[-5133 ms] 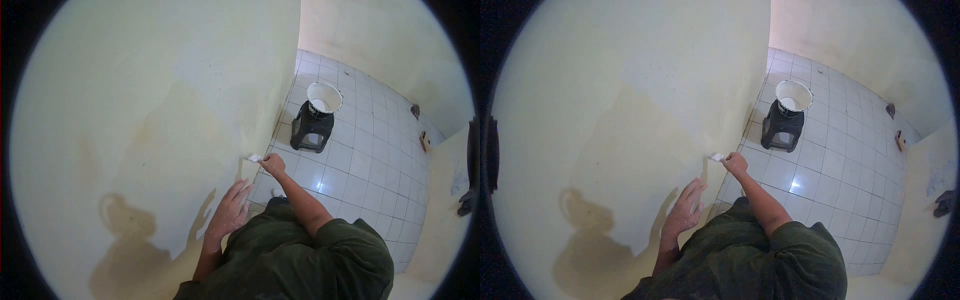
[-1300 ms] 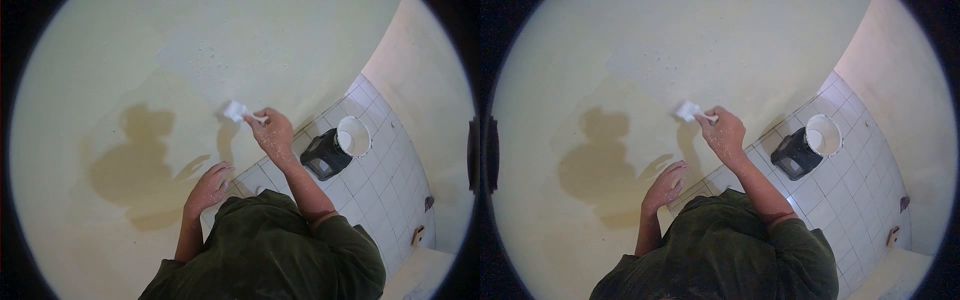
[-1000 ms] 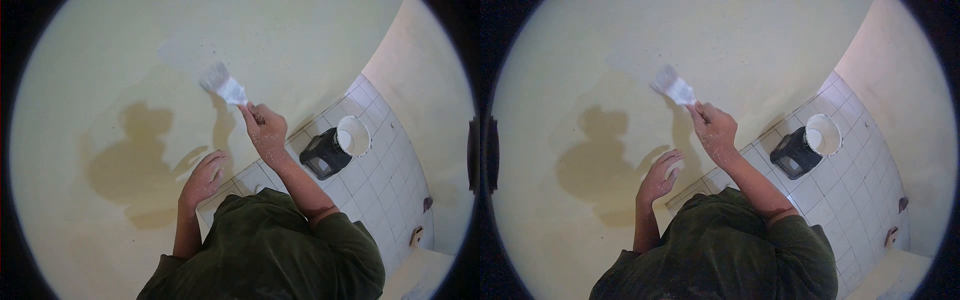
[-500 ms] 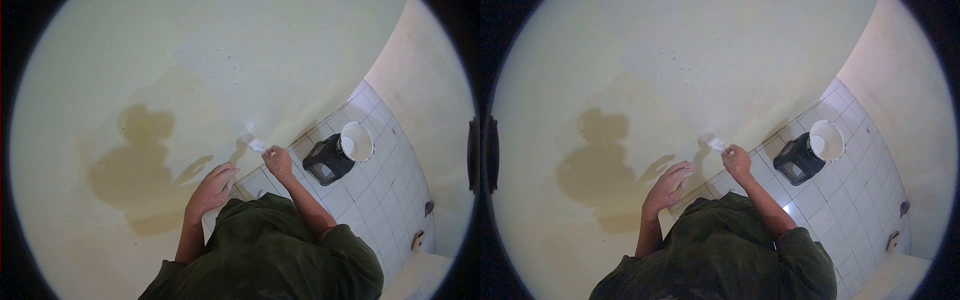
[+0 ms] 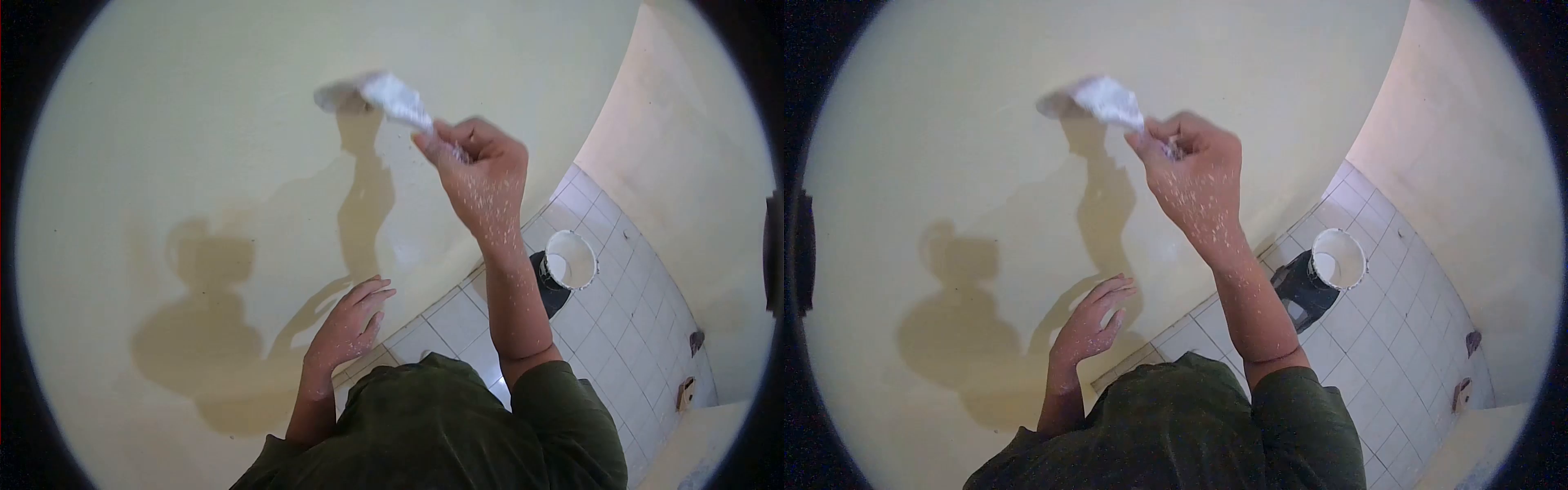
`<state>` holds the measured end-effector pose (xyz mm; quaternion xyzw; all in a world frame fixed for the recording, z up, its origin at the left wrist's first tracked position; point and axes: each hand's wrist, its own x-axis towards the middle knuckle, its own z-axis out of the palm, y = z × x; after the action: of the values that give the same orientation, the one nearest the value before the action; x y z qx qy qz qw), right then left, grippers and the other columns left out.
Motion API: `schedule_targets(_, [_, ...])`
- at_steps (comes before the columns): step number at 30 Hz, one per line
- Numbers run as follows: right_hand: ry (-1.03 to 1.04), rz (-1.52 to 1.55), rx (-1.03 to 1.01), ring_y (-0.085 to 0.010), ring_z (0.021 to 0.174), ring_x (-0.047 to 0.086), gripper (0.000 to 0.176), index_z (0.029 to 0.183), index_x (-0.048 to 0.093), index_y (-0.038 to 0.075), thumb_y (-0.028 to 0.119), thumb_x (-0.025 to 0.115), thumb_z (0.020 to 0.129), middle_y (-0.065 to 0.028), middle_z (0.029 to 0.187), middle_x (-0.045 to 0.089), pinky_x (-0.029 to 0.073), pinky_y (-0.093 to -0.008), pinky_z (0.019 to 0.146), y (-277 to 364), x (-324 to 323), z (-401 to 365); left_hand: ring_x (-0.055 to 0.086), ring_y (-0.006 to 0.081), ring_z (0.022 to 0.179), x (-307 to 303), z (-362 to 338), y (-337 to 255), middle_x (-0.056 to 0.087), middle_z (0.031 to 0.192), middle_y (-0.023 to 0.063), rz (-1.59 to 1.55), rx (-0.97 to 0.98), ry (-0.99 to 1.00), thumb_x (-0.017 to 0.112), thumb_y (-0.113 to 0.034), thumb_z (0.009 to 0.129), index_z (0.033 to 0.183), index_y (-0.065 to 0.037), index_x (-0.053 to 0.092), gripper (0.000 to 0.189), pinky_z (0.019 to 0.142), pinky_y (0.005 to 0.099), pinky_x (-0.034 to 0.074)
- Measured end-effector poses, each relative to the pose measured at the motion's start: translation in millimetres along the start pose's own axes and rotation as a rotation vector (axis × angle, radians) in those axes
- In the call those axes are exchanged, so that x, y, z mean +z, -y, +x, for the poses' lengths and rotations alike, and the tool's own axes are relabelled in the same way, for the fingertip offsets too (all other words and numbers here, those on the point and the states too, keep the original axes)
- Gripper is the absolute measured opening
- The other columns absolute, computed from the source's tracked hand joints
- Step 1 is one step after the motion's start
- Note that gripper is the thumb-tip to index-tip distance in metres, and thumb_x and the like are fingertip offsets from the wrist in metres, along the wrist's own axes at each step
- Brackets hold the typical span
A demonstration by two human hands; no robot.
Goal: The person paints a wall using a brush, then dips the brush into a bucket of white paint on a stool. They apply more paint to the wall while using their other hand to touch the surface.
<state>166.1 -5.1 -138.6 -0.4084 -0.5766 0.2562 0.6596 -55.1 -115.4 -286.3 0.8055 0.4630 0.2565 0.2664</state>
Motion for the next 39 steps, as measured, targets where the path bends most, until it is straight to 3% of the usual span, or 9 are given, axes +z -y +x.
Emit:
schedule_targets(7, [-0.273, 0.074, -0.247, -0.0020, 0.064, 0.053, 0.018, 0.087, 0.073, -0.005, 0.009, 0.085, 0.087, 0.0006, 0.073, 0.068, 0.041, -0.0206, 0.055, 52, 14, 16, 0.046, 0.0322, 0.144, -18, -1, 13, 0.056, 0.147, 0.0134, -0.043, 0.031, 0.055, 0.059, -0.004, 0.093, 0.136, -0.008, 0.063, 0.043, 0.120, 0.0440, 0.037])
schedule_targets(10, [-0.170, -0.218, -0.177, -0.0021, 0.061, 0.045, 0.021, 0.079, 0.070, -0.002, 0.011, 0.085, 0.087, 0.0033, 0.063, 0.058, 0.038, -0.0228, 0.051, 14, 18, 2, 0.047, 0.0319, 0.144, -18, -6, 28, 0.056, 0.147, 0.0133, -0.040, 0.029, 0.121, 0.059, -0.005, 0.094, 0.136, -0.008, 0.062, 0.043, 0.120, 0.0443, 0.038])
schedule_targets(12, [-0.154, -0.307, -0.154, -0.0063, 0.057, 0.037, 0.030, 0.072, 0.061, -0.004, 0.010, 0.081, 0.089, -0.0108, 0.054, 0.042, 0.037, -0.0294, 0.048, -22, 23, -26, 0.047, 0.0318, 0.143, -16, -7, 38, 0.055, 0.148, 0.0127, -0.042, 0.034, 0.171, 0.059, -0.005, 0.094, 0.137, -0.008, 0.062, 0.043, 0.120, 0.0442, 0.038])
schedule_targets(16, [-0.119, -0.426, 0.011, -0.0255, 0.044, 0.033, 0.040, 0.066, 0.054, 0.000, 0.017, 0.076, 0.094, -0.0178, 0.051, 0.042, 0.036, -0.0367, 0.044, -118, 25, -117, 0.048, 0.0323, 0.142, -7, -4, 53, 0.056, 0.146, 0.0129, -0.059, 0.071, 0.211, 0.060, 0.000, 0.091, 0.135, -0.008, 0.062, 0.045, 0.118, 0.0446, 0.041])
schedule_targets(18, [0.009, -0.549, 0.273, -0.0367, 0.049, 0.058, 0.036, 0.072, 0.060, 0.002, 0.025, 0.072, 0.096, -0.0211, 0.057, 0.057, 0.047, -0.0437, 0.051, -170, 20, -164, 0.049, 0.0322, 0.141, -3, 0, 56, 0.055, 0.148, 0.0116, -0.087, 0.064, 0.258, 0.060, -0.004, 0.093, 0.137, -0.009, 0.062, 0.044, 0.118, 0.0442, 0.040])
schedule_targets(24, [0.251, -0.818, 0.555, -0.0450, 0.082, 0.070, 0.024, 0.086, 0.072, 0.006, 0.030, 0.074, 0.087, -0.0216, 0.081, 0.071, 0.055, -0.0495, 0.072, -298, -28, -248, 0.052, 0.0327, 0.138, 20, 11, 60, 0.057, 0.147, 0.0118, -0.141, 0.146, 0.371, 0.060, -0.007, 0.094, 0.136, -0.010, 0.064, 0.042, 0.117, 0.0443, 0.042])
schedule_targets(31, [0.006, -0.639, 0.354, -0.0388, 0.073, 0.070, 0.026, 0.085, 0.071, 0.005, 0.030, 0.075, 0.086, -0.0210, 0.075, 0.068, 0.054, -0.0473, 0.067, -160, -16, -133, 0.053, 0.0320, 0.137, 17, 37, 59, 0.058, 0.145, 0.0133, -0.067, 0.180, 0.404, 0.060, -0.006, 0.094, 0.135, -0.009, 0.064, 0.041, 0.117, 0.0432, 0.041])
schedule_targets(33, [-0.061, -0.550, 0.295, -0.0135, 0.059, 0.060, 0.029, 0.091, 0.073, 0.002, 0.029, 0.082, 0.086, -0.0091, 0.067, 0.068, 0.046, -0.0325, 0.057, -106, -21, -94, 0.053, 0.0320, 0.137, 14, 40, 53, 0.058, 0.145, 0.0134, -0.080, 0.215, 0.408, 0.060, -0.005, 0.094, 0.135, -0.009, 0.064, 0.042, 0.117, 0.0433, 0.041])
schedule_targets(39, [-0.250, -0.121, 0.089, -0.0041, 0.062, 0.056, 0.019, 0.090, 0.074, -0.004, 0.013, 0.081, 0.088, -0.0062, 0.070, 0.071, 0.044, -0.0250, 0.056, -41, -17, -23, 0.052, 0.0316, 0.138, 8, 42, 39, 0.059, 0.145, 0.0132, -0.069, 0.208, 0.412, 0.058, -0.006, 0.095, 0.136, -0.008, 0.063, 0.042, 0.118, 0.0434, 0.040])
